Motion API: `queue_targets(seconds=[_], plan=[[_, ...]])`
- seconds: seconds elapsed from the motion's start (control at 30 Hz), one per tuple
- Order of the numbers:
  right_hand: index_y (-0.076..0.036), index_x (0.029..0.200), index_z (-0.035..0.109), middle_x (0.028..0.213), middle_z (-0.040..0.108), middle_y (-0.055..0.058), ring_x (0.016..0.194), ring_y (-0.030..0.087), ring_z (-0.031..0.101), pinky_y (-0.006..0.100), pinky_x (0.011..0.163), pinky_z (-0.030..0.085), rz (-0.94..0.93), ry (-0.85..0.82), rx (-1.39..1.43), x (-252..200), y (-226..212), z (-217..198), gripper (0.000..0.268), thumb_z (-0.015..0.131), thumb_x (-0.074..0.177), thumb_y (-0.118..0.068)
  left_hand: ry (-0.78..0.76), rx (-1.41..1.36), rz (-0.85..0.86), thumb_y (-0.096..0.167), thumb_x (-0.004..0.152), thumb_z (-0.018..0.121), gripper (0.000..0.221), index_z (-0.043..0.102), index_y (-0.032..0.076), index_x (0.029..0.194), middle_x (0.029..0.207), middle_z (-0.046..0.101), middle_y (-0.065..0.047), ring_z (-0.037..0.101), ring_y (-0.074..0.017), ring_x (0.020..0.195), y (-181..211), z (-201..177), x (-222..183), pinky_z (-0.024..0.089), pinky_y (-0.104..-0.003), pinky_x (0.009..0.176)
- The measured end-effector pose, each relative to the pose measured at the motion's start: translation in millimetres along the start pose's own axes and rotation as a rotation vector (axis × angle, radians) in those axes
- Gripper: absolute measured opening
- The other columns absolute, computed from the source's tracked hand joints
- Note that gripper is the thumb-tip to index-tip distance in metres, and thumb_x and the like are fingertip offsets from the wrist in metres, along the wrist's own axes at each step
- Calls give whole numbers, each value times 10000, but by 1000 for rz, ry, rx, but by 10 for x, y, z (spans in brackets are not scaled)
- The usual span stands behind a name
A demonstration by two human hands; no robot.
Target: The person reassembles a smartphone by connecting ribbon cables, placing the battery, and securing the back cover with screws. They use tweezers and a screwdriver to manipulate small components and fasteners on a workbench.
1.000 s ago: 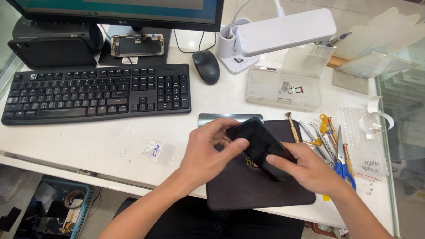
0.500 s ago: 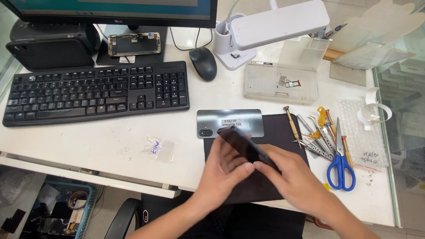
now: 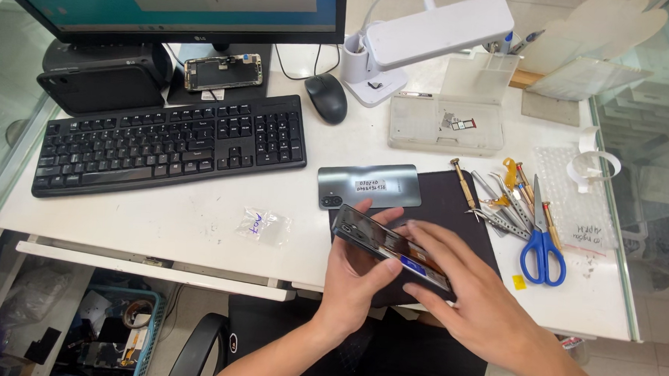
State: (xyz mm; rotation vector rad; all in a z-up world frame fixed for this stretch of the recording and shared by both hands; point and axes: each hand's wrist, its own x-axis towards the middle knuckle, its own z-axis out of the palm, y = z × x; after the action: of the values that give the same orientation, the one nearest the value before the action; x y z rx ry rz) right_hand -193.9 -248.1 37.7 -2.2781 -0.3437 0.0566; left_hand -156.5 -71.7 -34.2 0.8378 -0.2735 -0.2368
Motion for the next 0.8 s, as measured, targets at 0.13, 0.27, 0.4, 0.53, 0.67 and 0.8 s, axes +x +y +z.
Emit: queue_targets(seconds=[0.13,0.27,0.4,0.53,0.67,0.8], plan=[[-32,1531,452,1523,464,166,1302,333,580,386,950,545,-145,97,-60,-162,63,15,848,811,768,-123,-75,-106,-31,191,847,818,962,232,41,1595,1544,447,-258,545,-374,1396,81,-67,-21,480,-500,1164],[-26,1483,516,1515,526,161,1256,297,667,283,786,625,-92,228,31,-438,85,217,779,758,744,9,-208,-148,-51,337,803,895,1117,191,87,1634,1577,417,-269,527,-420,1414,150,-108,-98,473,-539,1190],[8,1305,612,1357,612,158,1157,279,696,362,962,578,-320,505,-160,-658,73,483,628,817,712,-11,-341,-263,-165,396,761,927,1198,165,122,1645,1588,380,-280,498,-440,1416,174,-99,-132,471,-581,1167],[-44,1206,681,1285,639,150,1140,307,698,393,986,580,-336,602,-227,-856,53,639,566,849,666,-31,-401,-366,-268,515,834,834,1129,173,108,1653,1652,306,-281,449,-457,1442,159,-49,-164,440,-556,1174],[-92,1154,726,1209,658,128,1080,288,710,395,933,598,-360,586,-326,-924,72,603,526,833,646,-7,-427,-430,-325,598,968,627,963,208,59,1647,1709,246,-259,402,-425,1498,112,15,-100,420,-528,1208],[-79,1151,721,1174,667,100,1053,258,728,375,913,623,-388,627,-357,-844,91,466,450,823,731,45,-370,-517,-387,650,1009,435,877,231,88,1650,1720,234,-213,373,-383,1517,31,116,-49,419,-525,1212]])
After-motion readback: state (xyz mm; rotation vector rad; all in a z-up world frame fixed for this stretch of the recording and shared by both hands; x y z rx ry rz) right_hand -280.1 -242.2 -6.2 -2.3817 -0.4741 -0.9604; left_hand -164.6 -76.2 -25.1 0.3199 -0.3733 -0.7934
